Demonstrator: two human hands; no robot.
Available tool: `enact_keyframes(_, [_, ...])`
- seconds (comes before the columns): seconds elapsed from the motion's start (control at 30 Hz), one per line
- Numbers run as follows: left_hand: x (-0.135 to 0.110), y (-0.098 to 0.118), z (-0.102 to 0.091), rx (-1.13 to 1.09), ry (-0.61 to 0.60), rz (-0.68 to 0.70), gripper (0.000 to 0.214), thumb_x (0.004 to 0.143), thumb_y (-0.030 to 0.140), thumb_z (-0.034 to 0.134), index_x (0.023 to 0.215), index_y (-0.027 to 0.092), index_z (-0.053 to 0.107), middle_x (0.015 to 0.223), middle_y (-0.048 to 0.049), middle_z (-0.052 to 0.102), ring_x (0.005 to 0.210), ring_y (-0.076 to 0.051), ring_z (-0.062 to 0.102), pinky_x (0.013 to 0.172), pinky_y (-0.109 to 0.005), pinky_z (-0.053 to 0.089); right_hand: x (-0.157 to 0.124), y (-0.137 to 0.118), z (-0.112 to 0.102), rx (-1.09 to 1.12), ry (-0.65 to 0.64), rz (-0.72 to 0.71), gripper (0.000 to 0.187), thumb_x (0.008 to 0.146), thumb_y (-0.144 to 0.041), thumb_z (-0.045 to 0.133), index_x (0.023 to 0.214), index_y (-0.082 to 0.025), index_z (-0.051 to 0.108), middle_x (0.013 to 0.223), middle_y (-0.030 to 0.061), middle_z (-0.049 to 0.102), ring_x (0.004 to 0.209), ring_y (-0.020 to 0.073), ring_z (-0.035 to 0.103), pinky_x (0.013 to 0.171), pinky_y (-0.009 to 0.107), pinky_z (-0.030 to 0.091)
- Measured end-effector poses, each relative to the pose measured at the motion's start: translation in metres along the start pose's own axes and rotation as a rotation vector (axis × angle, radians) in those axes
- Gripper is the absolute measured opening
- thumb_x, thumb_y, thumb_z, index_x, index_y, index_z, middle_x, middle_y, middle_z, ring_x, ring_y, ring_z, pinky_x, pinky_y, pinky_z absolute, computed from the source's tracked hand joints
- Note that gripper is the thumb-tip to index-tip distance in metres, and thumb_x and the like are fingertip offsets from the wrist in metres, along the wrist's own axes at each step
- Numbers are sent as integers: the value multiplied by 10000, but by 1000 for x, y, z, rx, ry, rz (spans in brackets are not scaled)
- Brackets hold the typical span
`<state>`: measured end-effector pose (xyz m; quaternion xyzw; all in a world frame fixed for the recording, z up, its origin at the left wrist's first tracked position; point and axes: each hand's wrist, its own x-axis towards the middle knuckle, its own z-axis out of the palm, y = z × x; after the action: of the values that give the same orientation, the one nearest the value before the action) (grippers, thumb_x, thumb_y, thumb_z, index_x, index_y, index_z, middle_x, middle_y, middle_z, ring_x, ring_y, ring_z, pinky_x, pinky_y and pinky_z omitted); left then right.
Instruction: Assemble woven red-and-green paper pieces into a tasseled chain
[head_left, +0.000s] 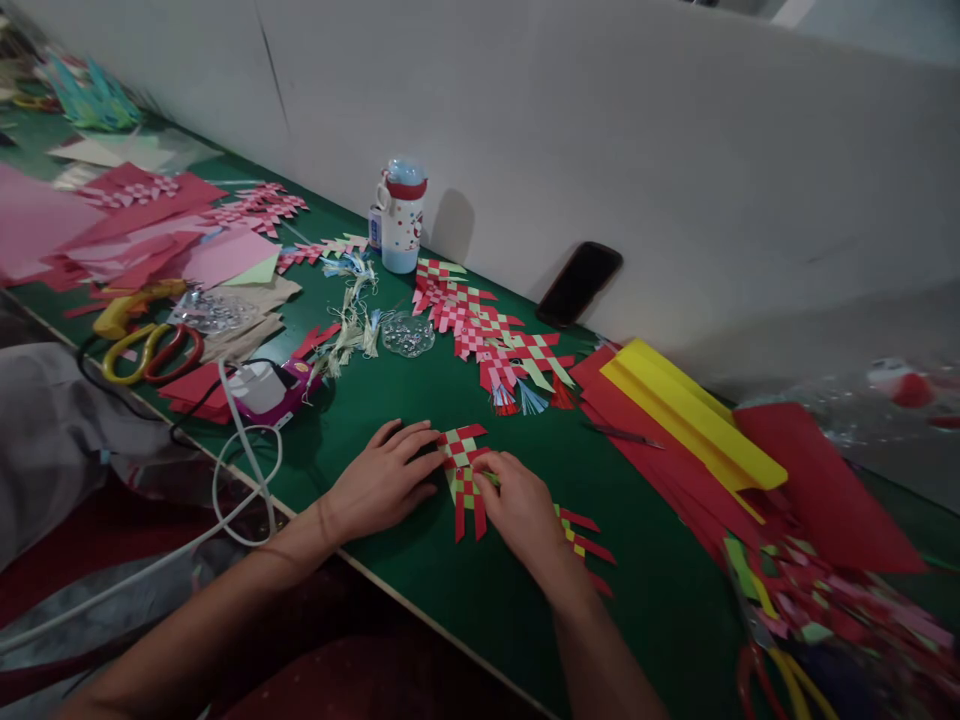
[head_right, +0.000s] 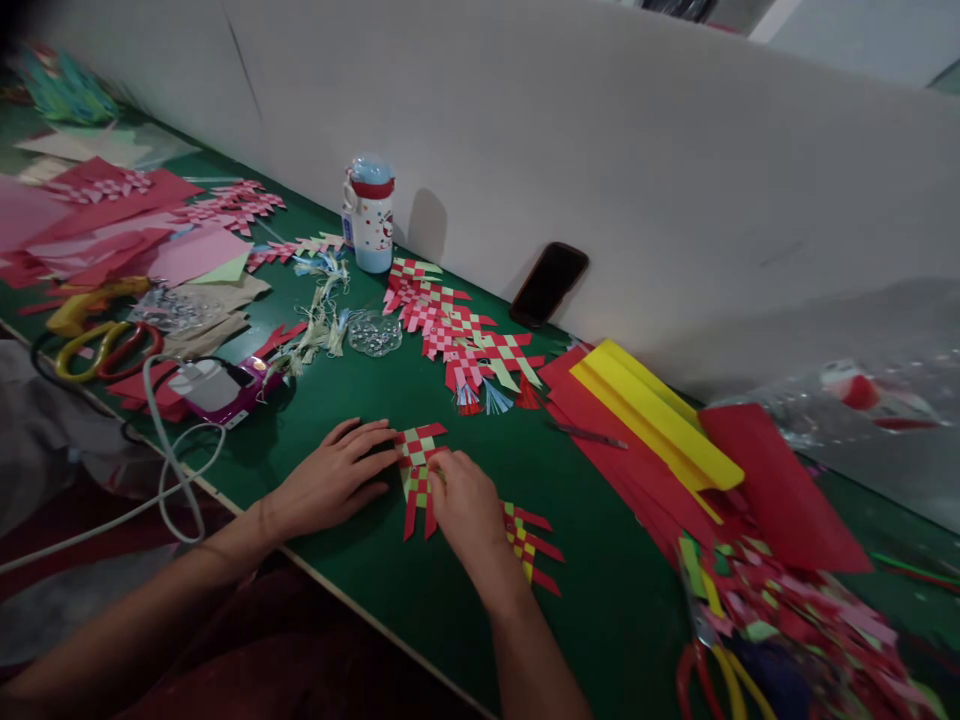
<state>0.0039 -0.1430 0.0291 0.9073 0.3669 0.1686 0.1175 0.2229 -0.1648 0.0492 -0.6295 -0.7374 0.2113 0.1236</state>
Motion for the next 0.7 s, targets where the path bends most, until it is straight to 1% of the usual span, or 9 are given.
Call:
enact_keyframes(0.2, [0,-2,3,-20,4,-14,420,922,282,524,1334,222,473,1420,-72,498,1397,-239,328,1155,-486,235,-1,2,2,-2,23,-7,169,901,-173,456,944,-204,616,944,42,639,911,188,603,788,281,412])
enact_keyframes(0.3, [0,-5,7,-37,77,-39,367,928,177,464,1291,205,505,1362,-84,544,1376,-222,367,1146,-479,265,-1,2,4,9,34,-12,178,898,-183,450,943,-207,621,941,46,644,897,188,607,771,283,417])
enact_keyframes(0.37, [-1,-6,8,-46,151,-79,342,919,98,409,1215,191,554,1302,-87,581,1343,-203,412,1133,-459,295,-1,2,4,31,49,-10,188,894,-192,447,947,-208,627,945,52,649,895,191,609,773,289,423])
enact_keyframes(0.43, [-2,-6,8,-51,200,-101,315,918,80,392,1131,189,597,1249,-81,609,1309,-194,447,1119,-440,312,-2,3,1,98,57,-7,191,889,-214,454,959,-210,632,967,54,660,918,195,613,794,297,431])
enact_keyframes(0.5, [-2,-4,6,-41,189,-78,276,932,118,414,1086,211,623,1230,-63,620,1296,-198,455,1111,-441,301,-5,7,-4,212,43,22,179,879,-251,477,955,-219,636,978,42,676,926,193,622,802,295,445])
enact_keyframes(0.57, [-3,0,3,-6,132,-27,245,947,209,463,1124,261,625,1260,-39,611,1295,-221,444,1103,-470,268,-9,14,-12,299,24,87,169,865,-290,499,930,-230,643,959,24,691,899,189,634,786,291,458])
enact_keyframes(0.63, [-2,3,1,45,68,29,281,940,340,513,1209,319,593,1310,-28,584,1278,-252,441,1086,-509,233,-11,21,-18,315,29,148,171,855,-317,505,903,-233,647,931,17,699,871,193,641,771,298,463])
enact_keyframes(0.7, [0,3,-1,84,25,77,356,922,451,526,1263,355,559,1337,-29,567,1258,-273,442,1070,-530,209,-13,27,-20,302,57,164,187,857,-335,496,900,-233,647,938,22,700,882,199,642,779,306,461])
